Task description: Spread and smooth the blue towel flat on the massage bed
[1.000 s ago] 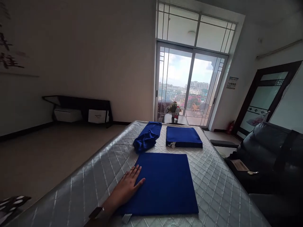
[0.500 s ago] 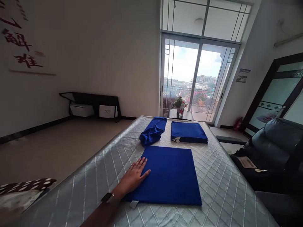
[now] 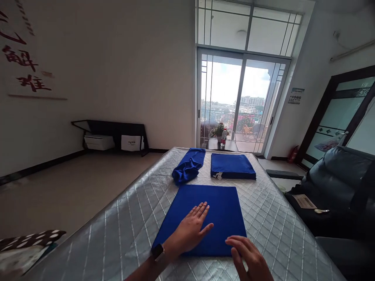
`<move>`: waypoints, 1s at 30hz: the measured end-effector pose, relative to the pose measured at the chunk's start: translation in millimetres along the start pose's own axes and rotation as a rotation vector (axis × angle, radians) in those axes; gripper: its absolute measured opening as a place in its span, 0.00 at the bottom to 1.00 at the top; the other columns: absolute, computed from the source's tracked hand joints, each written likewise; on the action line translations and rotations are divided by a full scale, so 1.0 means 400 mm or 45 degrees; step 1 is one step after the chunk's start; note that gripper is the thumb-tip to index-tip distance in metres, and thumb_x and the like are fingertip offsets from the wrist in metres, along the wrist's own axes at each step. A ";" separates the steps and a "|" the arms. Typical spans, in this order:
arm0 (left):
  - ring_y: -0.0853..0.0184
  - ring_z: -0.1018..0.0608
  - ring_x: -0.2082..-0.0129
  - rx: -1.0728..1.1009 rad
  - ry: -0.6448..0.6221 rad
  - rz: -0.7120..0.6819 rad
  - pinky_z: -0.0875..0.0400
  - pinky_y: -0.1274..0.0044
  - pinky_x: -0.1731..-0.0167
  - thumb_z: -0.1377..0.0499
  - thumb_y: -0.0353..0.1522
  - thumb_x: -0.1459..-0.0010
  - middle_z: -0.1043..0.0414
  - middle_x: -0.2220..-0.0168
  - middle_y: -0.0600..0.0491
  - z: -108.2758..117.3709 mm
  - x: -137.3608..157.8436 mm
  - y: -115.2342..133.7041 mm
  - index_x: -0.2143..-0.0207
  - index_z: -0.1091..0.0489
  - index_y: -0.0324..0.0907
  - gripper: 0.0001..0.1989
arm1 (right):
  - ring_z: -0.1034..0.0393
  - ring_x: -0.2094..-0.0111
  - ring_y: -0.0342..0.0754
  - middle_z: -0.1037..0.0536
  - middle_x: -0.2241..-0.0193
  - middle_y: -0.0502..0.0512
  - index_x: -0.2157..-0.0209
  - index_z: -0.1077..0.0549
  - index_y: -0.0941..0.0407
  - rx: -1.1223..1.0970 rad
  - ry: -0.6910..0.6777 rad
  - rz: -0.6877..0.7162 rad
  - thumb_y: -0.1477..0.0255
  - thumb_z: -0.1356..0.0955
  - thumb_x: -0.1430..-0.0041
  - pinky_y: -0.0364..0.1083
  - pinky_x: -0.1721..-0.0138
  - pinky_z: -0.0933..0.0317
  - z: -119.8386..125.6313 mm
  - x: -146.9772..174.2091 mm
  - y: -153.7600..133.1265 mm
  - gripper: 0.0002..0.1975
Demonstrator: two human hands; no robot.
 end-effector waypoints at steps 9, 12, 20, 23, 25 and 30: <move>0.63 0.47 0.31 0.191 0.096 -0.211 0.49 0.65 0.33 0.64 0.45 0.29 0.48 0.31 0.48 -0.111 -0.123 0.254 0.32 0.48 0.41 0.29 | 0.44 0.35 0.53 0.36 0.37 0.60 0.38 0.36 0.61 0.444 -0.216 -0.246 0.71 0.44 0.36 0.54 0.36 0.45 -0.137 -0.071 0.270 0.27; 0.63 0.47 0.31 0.187 0.103 -0.196 0.49 0.66 0.33 0.63 0.45 0.29 0.48 0.31 0.50 -0.130 -0.118 0.257 0.32 0.50 0.42 0.29 | 0.51 0.33 0.55 0.41 0.34 0.59 0.35 0.40 0.61 0.454 -0.308 -0.214 0.68 0.44 0.35 0.57 0.35 0.49 -0.170 -0.043 0.301 0.28; 0.63 0.48 0.31 0.186 0.098 -0.187 0.51 0.66 0.32 0.64 0.46 0.29 0.48 0.31 0.50 -0.130 -0.113 0.254 0.31 0.51 0.42 0.30 | 0.56 0.31 0.53 0.47 0.32 0.55 0.33 0.45 0.59 0.506 -0.396 -0.311 0.66 0.46 0.34 0.56 0.33 0.53 -0.158 -0.047 0.281 0.30; 0.63 0.49 0.30 0.194 0.056 -0.153 0.52 0.66 0.32 0.63 0.48 0.30 0.48 0.31 0.50 -0.128 -0.109 0.249 0.31 0.51 0.42 0.31 | 0.56 0.31 0.52 0.47 0.32 0.54 0.33 0.45 0.59 0.533 -0.402 -0.322 0.64 0.47 0.33 0.55 0.33 0.54 -0.148 -0.047 0.268 0.30; 0.63 0.50 0.30 0.198 0.022 -0.147 0.52 0.65 0.32 0.63 0.49 0.31 0.50 0.31 0.51 -0.121 -0.102 0.240 0.31 0.52 0.43 0.32 | 0.56 0.31 0.52 0.48 0.32 0.54 0.33 0.45 0.60 0.537 -0.406 -0.323 0.61 0.47 0.33 0.54 0.33 0.55 -0.142 -0.047 0.262 0.31; 0.63 0.53 0.30 0.146 -0.061 -0.114 0.55 0.64 0.32 0.63 0.51 0.32 0.56 0.29 0.51 -0.088 -0.071 0.181 0.31 0.55 0.44 0.34 | 0.55 0.32 0.52 0.47 0.33 0.52 0.34 0.44 0.58 0.535 -0.376 -0.354 0.57 0.47 0.32 0.55 0.33 0.55 -0.132 -0.049 0.248 0.32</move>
Point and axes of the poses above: each hand's wrist, its own x-axis away from the middle knuckle, its own z-axis out of the back of the hand, y = z × x, the point moved 2 cm from there along -x, towards the middle knuckle
